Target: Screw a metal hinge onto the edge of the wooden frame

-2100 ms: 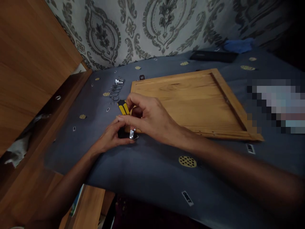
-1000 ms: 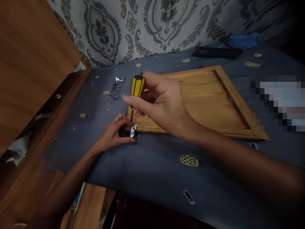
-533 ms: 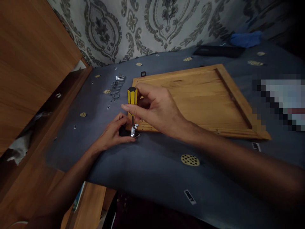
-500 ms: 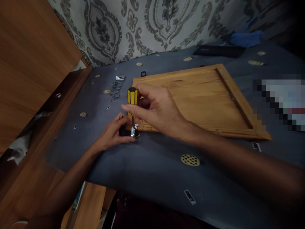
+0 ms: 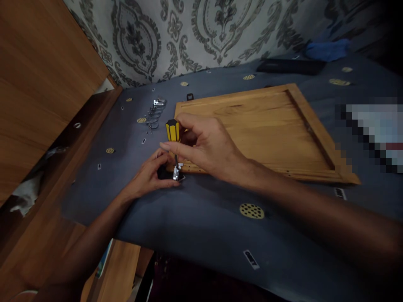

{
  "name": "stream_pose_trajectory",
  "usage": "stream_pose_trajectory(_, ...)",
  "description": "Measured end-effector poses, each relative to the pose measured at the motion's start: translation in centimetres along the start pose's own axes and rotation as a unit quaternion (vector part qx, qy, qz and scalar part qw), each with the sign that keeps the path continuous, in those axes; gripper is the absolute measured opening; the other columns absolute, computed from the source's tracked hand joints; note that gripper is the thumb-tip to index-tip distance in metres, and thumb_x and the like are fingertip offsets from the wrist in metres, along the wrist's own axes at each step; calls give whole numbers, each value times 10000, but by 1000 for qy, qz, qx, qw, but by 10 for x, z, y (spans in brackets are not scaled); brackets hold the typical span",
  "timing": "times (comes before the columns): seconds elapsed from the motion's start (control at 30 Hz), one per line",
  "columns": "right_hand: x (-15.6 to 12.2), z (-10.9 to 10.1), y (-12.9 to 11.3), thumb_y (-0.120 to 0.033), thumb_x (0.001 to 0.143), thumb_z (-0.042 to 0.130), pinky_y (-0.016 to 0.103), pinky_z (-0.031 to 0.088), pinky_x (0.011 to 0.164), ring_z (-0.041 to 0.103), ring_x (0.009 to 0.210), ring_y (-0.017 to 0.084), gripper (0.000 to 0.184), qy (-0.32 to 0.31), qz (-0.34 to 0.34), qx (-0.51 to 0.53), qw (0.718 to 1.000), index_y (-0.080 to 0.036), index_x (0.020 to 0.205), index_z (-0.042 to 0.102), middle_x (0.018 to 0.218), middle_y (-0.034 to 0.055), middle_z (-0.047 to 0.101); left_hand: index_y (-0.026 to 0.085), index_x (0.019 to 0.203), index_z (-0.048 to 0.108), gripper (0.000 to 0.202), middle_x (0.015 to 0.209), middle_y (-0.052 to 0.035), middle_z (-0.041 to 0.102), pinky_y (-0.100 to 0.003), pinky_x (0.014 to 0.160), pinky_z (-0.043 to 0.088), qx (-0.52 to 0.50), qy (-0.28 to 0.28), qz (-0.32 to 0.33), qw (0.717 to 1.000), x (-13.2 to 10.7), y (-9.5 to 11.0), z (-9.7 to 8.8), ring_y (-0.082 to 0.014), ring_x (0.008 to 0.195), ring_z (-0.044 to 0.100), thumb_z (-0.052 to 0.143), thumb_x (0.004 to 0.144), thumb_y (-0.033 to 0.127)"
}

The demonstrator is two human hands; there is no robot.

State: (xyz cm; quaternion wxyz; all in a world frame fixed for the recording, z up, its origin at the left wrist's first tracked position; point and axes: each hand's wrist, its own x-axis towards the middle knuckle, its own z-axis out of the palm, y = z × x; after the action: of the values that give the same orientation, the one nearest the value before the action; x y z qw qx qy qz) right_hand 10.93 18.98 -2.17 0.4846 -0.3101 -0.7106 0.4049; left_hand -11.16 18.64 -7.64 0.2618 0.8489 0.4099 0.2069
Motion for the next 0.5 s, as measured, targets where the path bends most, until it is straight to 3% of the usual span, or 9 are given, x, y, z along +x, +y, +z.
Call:
stream_pose_trajectory(0.2,4,-6,-2,-245,922,727,256,439,591,545,707,135,245,-35,-19,-22,999,-223,797,517,742,-32,553,214,1052,657,448,1161,-58,611,-373,928,509,4,1,-2,1000,0,1,-1,-266,1115,570,824,810,553)
stream_pose_trajectory(0.37,7,-16,-9,-134,937,634,247,462,630,585,716,122,170,-122,-37,1,992,-202,796,567,757,-28,593,210,1001,654,460,1069,-47,602,-351,861,509,-6,7,4,1000,0,1,0,-236,1008,573,821,803,590)
stream_pose_trajectory(0.5,4,-10,-8,-206,881,742,247,396,575,519,668,113,315,-53,-25,-13,998,-218,734,464,718,-44,536,224,1063,676,477,1109,-51,622,-374,892,514,-7,14,2,1000,-2,-3,2,-244,1025,592,834,792,583)
